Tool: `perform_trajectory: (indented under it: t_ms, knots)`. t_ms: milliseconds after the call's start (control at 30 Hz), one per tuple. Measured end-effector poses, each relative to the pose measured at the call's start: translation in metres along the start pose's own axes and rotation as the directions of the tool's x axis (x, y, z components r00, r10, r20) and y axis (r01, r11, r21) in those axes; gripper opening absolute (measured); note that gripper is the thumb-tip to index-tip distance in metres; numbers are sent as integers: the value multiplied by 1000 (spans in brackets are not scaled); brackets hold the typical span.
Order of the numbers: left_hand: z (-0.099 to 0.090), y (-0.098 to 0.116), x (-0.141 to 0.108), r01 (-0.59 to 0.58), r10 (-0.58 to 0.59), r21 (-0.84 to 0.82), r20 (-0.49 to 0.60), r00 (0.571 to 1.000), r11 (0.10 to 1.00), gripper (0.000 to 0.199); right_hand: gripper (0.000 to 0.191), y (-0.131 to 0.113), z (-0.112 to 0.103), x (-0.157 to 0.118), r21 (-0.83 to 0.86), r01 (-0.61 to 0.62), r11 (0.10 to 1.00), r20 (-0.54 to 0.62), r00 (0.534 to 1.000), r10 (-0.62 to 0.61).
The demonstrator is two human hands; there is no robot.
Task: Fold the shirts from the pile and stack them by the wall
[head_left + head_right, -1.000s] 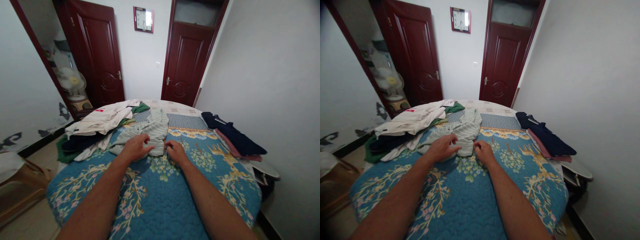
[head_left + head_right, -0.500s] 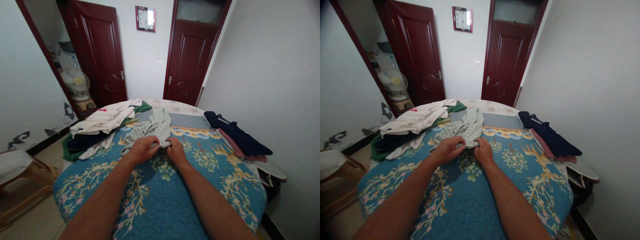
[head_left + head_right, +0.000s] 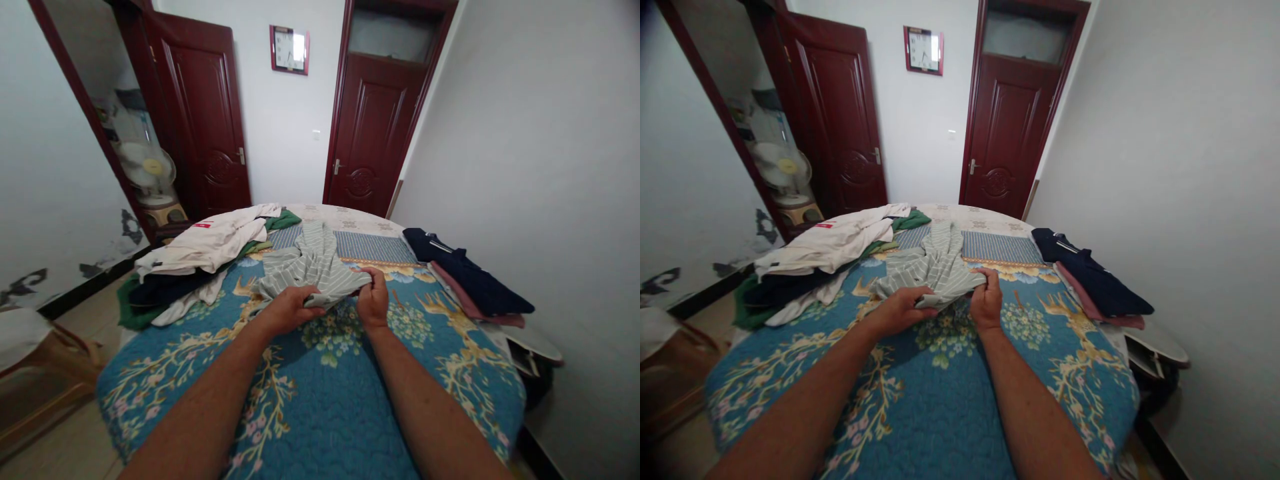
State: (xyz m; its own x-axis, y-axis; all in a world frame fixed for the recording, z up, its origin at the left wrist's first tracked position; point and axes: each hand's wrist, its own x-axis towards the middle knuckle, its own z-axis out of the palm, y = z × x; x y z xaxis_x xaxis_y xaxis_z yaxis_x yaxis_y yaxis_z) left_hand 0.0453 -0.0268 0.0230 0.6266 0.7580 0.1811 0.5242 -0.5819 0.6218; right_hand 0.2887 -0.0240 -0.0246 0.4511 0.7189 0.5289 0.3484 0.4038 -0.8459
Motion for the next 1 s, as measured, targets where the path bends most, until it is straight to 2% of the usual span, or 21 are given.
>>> perform_trajectory:
  t_ms: [67, 133, 233, 300, 433, 533, 600, 700, 800, 900, 1000]
  knots:
    - [0, 7, -1, 2, 2, -67, 53, 999, 998, 26, 28, -8, -10, 5, -43, 112, 993, -80, 990, -116]
    - [2, 13, -2, -5, 9, -42, 94, 996, 999, 22, 26, -16, -21, 11, -114, 213, 970, -134, 965, -227]
    - [8, 14, 0, -6, 4, 14, 152, 988, 1000, 16, 24, -19, -30, 16, -215, 328, 920, -111, 928, -357]
    - [9, 11, 0, 15, -13, -9, 187, 982, 1000, 19, 25, -11, -31, 18, -285, 366, 886, -60, 916, -398]
    - [5, 6, 0, 56, -36, -79, 232, 972, 995, 29, 27, 21, -27, 22, -380, 350, 856, 128, 937, -326]
    - [2, 6, -3, 50, -48, -1, 260, 964, 999, 43, 26, 42, -28, 26, -435, 302, 848, 219, 949, -226]
    - [2, 6, -5, 25, -35, 44, 255, 966, 999, 65, 27, 49, -33, 29, -479, 257, 839, 180, 965, -193]
    - [3, 2, -7, -3, -11, 67, 213, 977, 998, 91, 32, 52, -46, 37, -519, 136, 844, -17, 986, -169]
    - [2, -4, -6, 52, -62, 64, 151, 987, 997, 95, 34, 55, -58, 44, -499, 4, 866, -153, 984, -93]
    - [1, -10, -4, 84, -86, 23, 98, 991, 996, 94, 35, 60, -63, 47, -475, -74, 877, -166, 986, -7]
    - [2, -16, -2, 57, -57, 0, 64, 996, 998, 86, 36, 64, -62, 47, -472, -83, 878, -163, 987, 5]
